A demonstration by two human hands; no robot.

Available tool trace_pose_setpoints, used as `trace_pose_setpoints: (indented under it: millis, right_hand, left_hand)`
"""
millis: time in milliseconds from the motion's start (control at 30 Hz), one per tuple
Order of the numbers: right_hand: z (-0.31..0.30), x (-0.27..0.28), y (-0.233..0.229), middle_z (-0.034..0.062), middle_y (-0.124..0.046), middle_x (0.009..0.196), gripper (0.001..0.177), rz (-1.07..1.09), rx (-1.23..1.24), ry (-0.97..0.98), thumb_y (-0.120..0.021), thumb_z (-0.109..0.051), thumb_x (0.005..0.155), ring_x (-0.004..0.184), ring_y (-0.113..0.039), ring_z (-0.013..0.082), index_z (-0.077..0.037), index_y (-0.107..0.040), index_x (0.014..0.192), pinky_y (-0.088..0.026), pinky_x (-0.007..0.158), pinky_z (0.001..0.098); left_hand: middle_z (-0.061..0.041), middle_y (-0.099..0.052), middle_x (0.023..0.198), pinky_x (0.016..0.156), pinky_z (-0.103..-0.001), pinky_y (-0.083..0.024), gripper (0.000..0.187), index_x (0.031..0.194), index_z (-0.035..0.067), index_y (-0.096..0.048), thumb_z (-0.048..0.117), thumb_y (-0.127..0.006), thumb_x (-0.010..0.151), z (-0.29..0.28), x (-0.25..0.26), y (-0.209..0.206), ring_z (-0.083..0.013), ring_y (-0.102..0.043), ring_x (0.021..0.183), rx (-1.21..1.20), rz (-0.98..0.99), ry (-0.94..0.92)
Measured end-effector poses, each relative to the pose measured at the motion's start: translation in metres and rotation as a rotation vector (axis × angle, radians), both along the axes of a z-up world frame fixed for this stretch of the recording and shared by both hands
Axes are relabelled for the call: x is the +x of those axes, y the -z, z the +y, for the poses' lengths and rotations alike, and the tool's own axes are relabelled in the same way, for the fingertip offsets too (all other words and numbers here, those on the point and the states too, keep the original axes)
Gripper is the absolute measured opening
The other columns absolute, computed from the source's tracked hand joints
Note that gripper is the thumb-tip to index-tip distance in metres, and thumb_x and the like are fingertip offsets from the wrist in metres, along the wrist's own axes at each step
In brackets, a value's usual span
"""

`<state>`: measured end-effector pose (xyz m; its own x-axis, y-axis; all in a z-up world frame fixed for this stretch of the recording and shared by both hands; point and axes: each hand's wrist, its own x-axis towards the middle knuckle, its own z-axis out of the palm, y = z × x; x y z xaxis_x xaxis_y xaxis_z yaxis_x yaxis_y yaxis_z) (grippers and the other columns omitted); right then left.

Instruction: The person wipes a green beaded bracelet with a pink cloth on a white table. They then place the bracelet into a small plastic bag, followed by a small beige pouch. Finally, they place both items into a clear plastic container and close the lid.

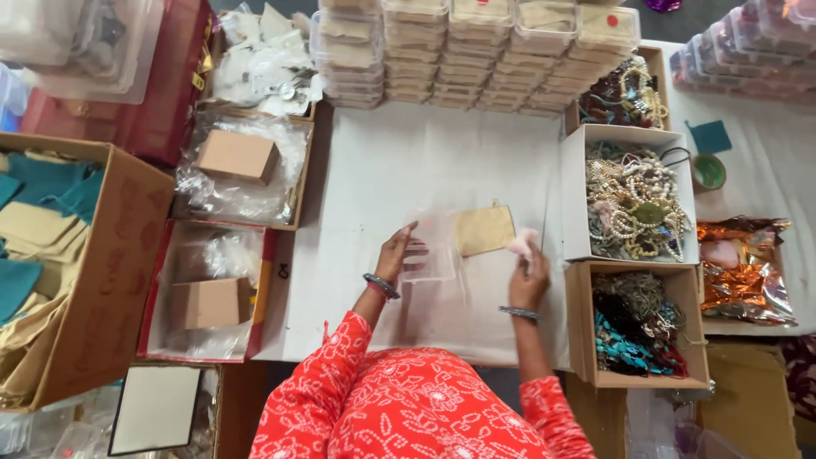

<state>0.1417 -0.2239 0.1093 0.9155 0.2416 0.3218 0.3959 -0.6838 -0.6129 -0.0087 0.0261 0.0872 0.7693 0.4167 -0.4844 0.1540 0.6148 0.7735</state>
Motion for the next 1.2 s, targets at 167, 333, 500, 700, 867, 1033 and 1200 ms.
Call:
trace_pose_setpoints:
  millis: [167, 333, 500, 700, 867, 1033, 1200]
  right_hand:
    - [0.084, -0.064, -0.043, 0.0184, -0.065, 0.13, 0.04, -0.045, 0.199, -0.249, -0.068, 0.001, 0.094, 0.119, -0.064, 0.0366, -0.008, -0.064, 0.133, -0.052, 0.1, 0.0431]
    - [0.107, -0.107, -0.061, 0.018, -0.06, 0.135, 0.059, -0.017, 0.128, -0.453, -0.059, 0.014, 0.079, 0.124, -0.056, 0.0367, -0.009, -0.067, 0.133, -0.048, 0.106, 0.0468]
    - [0.102, -0.087, -0.072, 0.0146, -0.063, 0.133, 0.053, -0.094, -0.019, -0.453, -0.064, 0.01, 0.082, 0.127, -0.057, 0.0356, -0.014, -0.069, 0.128, -0.048, 0.107, 0.0456]
    - [0.108, -0.108, -0.086, 0.0151, -0.06, 0.14, 0.054, -0.044, 0.154, -0.45, -0.062, 0.009, 0.081, 0.131, -0.054, 0.0376, -0.007, -0.063, 0.132, -0.046, 0.109, 0.0455]
    - [0.098, -0.096, -0.093, 0.0042, -0.066, 0.133, 0.051, -0.004, -0.036, -0.633, -0.058, 0.009, 0.077, 0.125, -0.06, 0.03, -0.017, -0.075, 0.117, -0.052, 0.105, 0.0413]
    - [0.107, -0.084, -0.087, 0.0064, -0.068, 0.126, 0.036, 0.002, -0.192, -0.369, -0.06, 0.004, 0.08, 0.113, -0.06, 0.0336, -0.012, -0.074, 0.109, -0.052, 0.094, 0.043]
    - [0.11, -0.079, -0.057, 0.0102, -0.07, 0.123, 0.041, 0.356, 0.257, -0.558, -0.054, 0.008, 0.081, 0.114, -0.066, 0.0287, -0.007, -0.074, 0.114, -0.054, 0.096, 0.0376]
  left_hand:
    - [-0.006, -0.064, 0.109, 0.077, -0.041, -0.064, 0.072, 0.144, 0.016, -0.058, 0.066, -0.052, 0.093, -0.025, 0.014, 0.025, -0.0212, -0.071, 0.102, 0.051, -0.034, 0.095]
    - [-0.004, -0.073, 0.113, 0.077, -0.036, -0.065, 0.066, 0.134, 0.003, -0.062, 0.059, -0.048, 0.101, -0.029, 0.002, 0.027, -0.0164, -0.071, 0.103, 0.212, -0.326, 0.049]
    - [-0.003, -0.071, 0.107, 0.075, -0.029, -0.063, 0.06, 0.135, 0.007, -0.064, 0.053, -0.045, 0.104, -0.021, -0.008, -0.011, -0.0144, -0.071, 0.099, 0.256, -0.221, 0.023]
    - [-0.005, -0.072, 0.102, 0.075, -0.031, -0.063, 0.052, 0.123, 0.0, -0.069, 0.046, -0.048, 0.109, -0.018, -0.006, -0.006, -0.0136, -0.072, 0.095, 0.351, -0.225, 0.06]
    - [-0.003, -0.073, 0.109, 0.087, -0.026, -0.057, 0.048, 0.127, 0.003, -0.068, 0.042, -0.045, 0.111, -0.007, -0.019, -0.05, -0.0117, -0.068, 0.102, 0.497, -0.357, -0.029]
    - [-0.007, -0.066, 0.082, 0.069, -0.03, -0.051, 0.044, 0.1, 0.002, -0.072, 0.038, -0.05, 0.113, -0.005, -0.016, -0.039, -0.0153, -0.066, 0.075, 0.828, -0.078, 0.105]
    - [-0.01, -0.059, 0.087, 0.07, -0.034, -0.048, 0.04, 0.11, 0.002, -0.072, 0.035, -0.051, 0.113, 0.0, -0.014, -0.047, -0.018, -0.057, 0.08, 0.874, -0.185, 0.033]
